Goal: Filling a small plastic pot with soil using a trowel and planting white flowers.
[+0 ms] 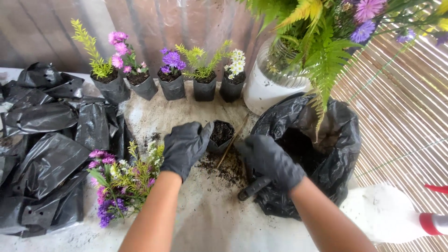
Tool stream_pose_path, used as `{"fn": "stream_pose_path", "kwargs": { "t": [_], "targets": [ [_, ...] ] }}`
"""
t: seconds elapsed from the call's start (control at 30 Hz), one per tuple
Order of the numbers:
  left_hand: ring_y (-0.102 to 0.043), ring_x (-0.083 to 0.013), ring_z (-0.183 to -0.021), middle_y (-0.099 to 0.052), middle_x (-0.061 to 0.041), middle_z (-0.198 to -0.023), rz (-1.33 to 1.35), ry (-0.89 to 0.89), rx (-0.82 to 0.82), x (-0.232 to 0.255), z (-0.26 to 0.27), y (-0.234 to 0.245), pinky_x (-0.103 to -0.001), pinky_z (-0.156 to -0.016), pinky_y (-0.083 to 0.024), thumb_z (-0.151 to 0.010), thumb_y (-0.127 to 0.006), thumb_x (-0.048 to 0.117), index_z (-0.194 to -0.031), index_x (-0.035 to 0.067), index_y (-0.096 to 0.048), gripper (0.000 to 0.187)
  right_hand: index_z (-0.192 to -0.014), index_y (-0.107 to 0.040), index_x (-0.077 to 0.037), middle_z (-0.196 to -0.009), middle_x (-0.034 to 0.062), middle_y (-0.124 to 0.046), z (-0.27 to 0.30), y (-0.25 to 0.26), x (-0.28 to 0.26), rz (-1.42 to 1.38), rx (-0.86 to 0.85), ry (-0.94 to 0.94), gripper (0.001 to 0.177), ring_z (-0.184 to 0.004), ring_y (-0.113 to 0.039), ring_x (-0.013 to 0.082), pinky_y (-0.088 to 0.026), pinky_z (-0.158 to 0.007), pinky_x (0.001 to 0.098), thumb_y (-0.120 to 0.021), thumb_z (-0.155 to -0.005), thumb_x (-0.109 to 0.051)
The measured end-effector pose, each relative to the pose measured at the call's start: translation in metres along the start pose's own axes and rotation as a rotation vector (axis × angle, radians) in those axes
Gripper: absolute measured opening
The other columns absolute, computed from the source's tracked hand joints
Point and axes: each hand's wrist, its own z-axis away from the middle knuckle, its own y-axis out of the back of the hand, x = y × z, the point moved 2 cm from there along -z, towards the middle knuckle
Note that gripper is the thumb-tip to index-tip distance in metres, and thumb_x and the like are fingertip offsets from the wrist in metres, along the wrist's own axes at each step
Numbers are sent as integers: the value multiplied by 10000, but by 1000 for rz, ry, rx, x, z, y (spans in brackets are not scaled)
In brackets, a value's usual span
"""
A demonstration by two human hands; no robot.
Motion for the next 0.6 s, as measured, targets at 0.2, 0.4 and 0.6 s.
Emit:
{"fn": "stream_pose_path", "kwargs": {
  "t": [0.2,0.4,0.6],
  "targets": [
    [-720,-373,-1022,-770,-55,-953,-260,-88,52,-17,-34,-20,-695,-936,-510,-920,-502,673,-988,257,-767,497,-960,-728,44,-725,182,-711,-48,-13,-2,-891,-137,173,389,-680,-735,297,-548,-552,258,-584,-963,-318],
    [-700,-385,-973,-746,-52,-837,-287,-140,94,-6,-36,-6,-624,-937,-528,-918,-530,451,-869,238,-763,319,-967,-758,-89,-731,137,-749,-98,-26,4,-486,-44,579,365,-673,-763,300,-597,-502,344,-572,-981,-403],
    [-743,-321,-928,-746,20,-770,-203,-4,80,5,-14,8,-525,-823,-589,-875,-545,573,-807,323,-770,343,-1254,-695,-146,-985,181,-750,-94,-6,1,-629,-272,-133,405,-976,-731,334,-624,-857,364,-757,-921,-368]
  ]
}}
